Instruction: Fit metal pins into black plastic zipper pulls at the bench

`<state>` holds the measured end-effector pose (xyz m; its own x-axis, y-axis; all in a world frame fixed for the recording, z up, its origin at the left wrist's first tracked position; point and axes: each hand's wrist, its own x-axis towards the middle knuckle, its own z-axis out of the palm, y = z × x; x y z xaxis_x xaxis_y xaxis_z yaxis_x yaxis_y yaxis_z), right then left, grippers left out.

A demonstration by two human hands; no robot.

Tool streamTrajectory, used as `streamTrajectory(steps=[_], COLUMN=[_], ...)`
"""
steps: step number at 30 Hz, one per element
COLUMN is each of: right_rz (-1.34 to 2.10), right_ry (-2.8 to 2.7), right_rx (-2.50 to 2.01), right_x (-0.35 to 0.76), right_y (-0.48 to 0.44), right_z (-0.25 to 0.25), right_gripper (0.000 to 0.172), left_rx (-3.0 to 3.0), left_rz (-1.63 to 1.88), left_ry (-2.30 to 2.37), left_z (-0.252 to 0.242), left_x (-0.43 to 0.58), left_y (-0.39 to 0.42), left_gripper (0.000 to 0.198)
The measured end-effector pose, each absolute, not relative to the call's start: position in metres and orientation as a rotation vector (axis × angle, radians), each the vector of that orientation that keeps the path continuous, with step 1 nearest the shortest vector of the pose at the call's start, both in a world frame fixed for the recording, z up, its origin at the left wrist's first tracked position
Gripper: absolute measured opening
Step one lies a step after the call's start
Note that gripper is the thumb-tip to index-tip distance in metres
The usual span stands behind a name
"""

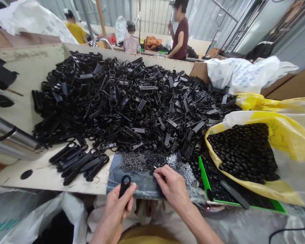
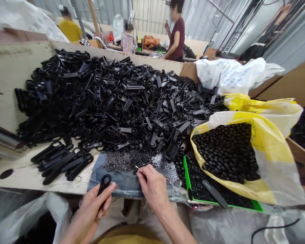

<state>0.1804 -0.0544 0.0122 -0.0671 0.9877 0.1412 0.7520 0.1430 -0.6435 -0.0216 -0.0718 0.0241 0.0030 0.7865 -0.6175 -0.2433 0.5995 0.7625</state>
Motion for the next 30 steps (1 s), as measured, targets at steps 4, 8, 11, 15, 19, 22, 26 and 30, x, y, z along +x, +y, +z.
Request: streamTrajectory(steps=[4, 8, 11, 15, 19, 22, 26, 30], right_rz=[0.472, 0.544, 0.674, 1.092, 1.204, 1.213, 1.226, 1.244], right_ry=[-1.959, -1.950, -1.845, -1.472, -1.332, -1.308, -1.324, -1.287], right_rx=[-1.677, -1.653, -1.609, -1.424, -1.323, -1.322, -1.315, -1.316], right_x=[0.173, 0.178, 0.181, 0.168, 0.149, 0.143, 0.142, 0.143], right_y=[-0.050, -0.044, -0.043, -0.052, -0.061, -0.062, -0.062, -0.064], right_z=[0.008, 0.011, 0.021, 0.036, 0.037, 0.032, 0.028, 0.026], right_gripper=[0.022, 0.023, 0.024, 0.025, 0.029, 0.031, 0.035, 0.039], left_rx=[0.457, 0.387, 0.351, 0.352, 0.330, 0.324, 0.330, 0.334], left_rz=[0.860, 0.867, 0.871, 0.886, 0.889, 0.913, 0.952, 0.937], left_ry=[1.305, 1.280, 1.254, 1.198, 1.179, 1.165, 1.130, 1.120], left_z=[0.026, 0.034, 0.039, 0.041, 0.039, 0.037, 0.039, 0.038], left_x=[-0.017, -0.015, -0.014, -0.012, -0.010, -0.008, -0.008, -0.009], left_y=[-0.068, -0.066, -0.065, -0.067, -0.069, -0.070, -0.074, -0.075], left_gripper=[0.065, 0.066, 0.063, 0.058, 0.060, 0.060, 0.053, 0.051])
